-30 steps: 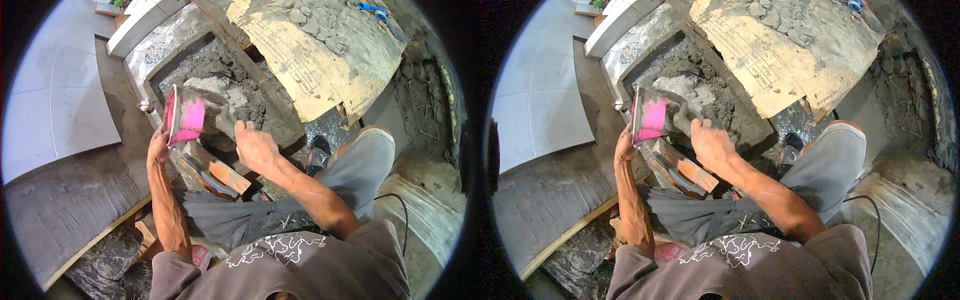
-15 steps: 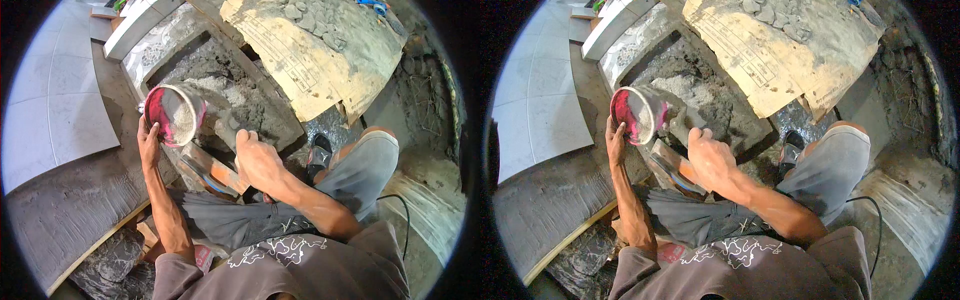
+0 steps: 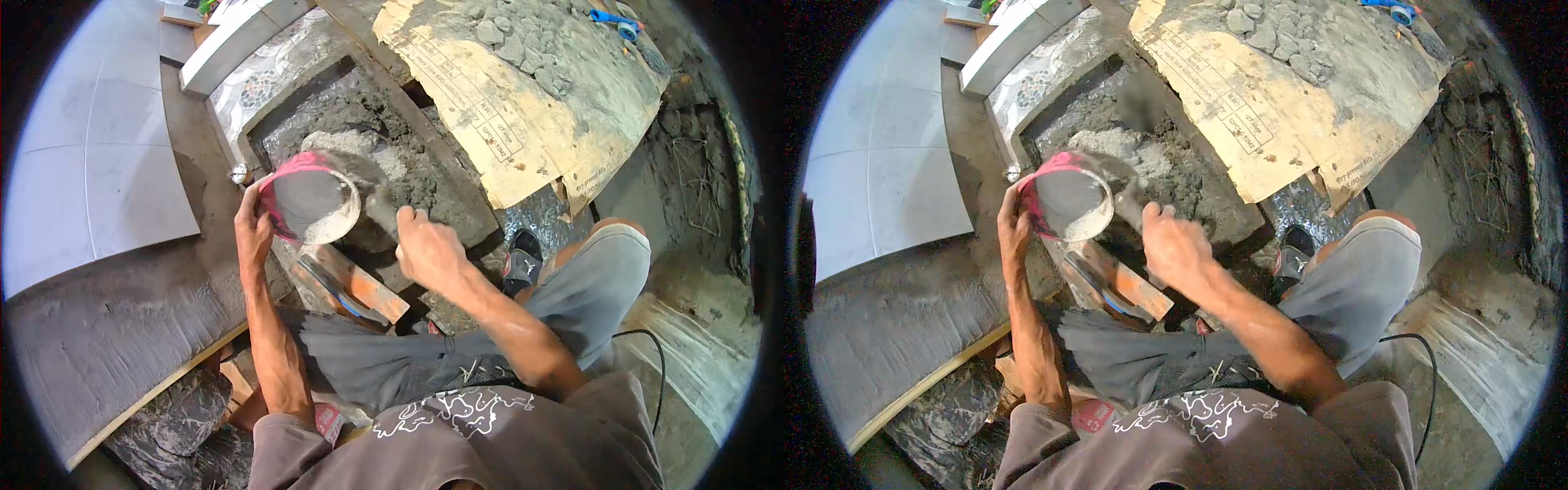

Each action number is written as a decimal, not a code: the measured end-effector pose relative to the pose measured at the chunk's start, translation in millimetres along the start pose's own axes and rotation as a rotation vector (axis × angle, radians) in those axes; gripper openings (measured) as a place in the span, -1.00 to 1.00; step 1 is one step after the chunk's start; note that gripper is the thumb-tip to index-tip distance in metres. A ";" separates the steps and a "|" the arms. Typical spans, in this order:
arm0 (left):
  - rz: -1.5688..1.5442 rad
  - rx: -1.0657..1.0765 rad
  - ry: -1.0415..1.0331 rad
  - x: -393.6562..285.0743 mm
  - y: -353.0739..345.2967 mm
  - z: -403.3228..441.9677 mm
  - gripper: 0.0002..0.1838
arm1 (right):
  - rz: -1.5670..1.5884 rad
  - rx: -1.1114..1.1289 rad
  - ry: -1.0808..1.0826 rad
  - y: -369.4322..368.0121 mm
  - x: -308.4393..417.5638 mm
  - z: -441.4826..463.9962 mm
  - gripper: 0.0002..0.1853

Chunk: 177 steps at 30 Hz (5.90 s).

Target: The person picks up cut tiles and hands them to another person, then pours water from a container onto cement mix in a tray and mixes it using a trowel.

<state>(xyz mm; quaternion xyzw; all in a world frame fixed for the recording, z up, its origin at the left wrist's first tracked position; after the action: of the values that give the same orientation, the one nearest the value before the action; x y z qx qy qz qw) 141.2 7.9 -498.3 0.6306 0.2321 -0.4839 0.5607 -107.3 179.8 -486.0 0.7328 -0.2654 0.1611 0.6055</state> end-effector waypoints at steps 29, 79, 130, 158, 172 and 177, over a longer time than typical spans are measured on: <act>0.455 -0.312 0.055 -72.4 -4.1 31.2 -0.42 | -1.069 -0.158 0.456 63.7 59.5 62.5 -0.84; 0.461 -0.529 -0.358 -45.0 -15.8 18.1 -0.38 | -0.309 0.201 0.172 14.6 26.5 25.5 -0.69; 0.521 -0.363 -0.319 -57.6 -28.5 21.4 -0.47 | -0.650 -0.239 0.237 1.1 44.1 42.2 -0.73; 0.455 -0.443 -0.305 -52.5 -31.4 36.9 -0.53 | -0.450 -0.015 0.223 31.1 68.5 47.0 -0.74; -0.031 -0.233 -0.050 -9.0 -11.5 54.5 -0.50 | -0.332 0.045 0.179 3.5 45.7 37.7 -0.66; -0.042 -0.218 0.018 -7.9 -11.0 44.3 -0.47 | -0.266 0.088 0.208 3.7 41.8 24.3 -0.74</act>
<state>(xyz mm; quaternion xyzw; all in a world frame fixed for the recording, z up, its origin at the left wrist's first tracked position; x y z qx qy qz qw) 113.2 -28.5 -492.4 0.5654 0.3014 -0.4615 0.6135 -77.7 147.5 -465.0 0.7667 -0.0948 0.1659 0.6129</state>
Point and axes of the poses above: each hand's wrist, its own z-axis towards the middle knuckle, its own y-axis out of the back of the hand, x = y × z, the point moved 5 cm from there along z, towards the middle knuckle, and after that the axes turned 4 degrees about z, right-handed, at the moved point
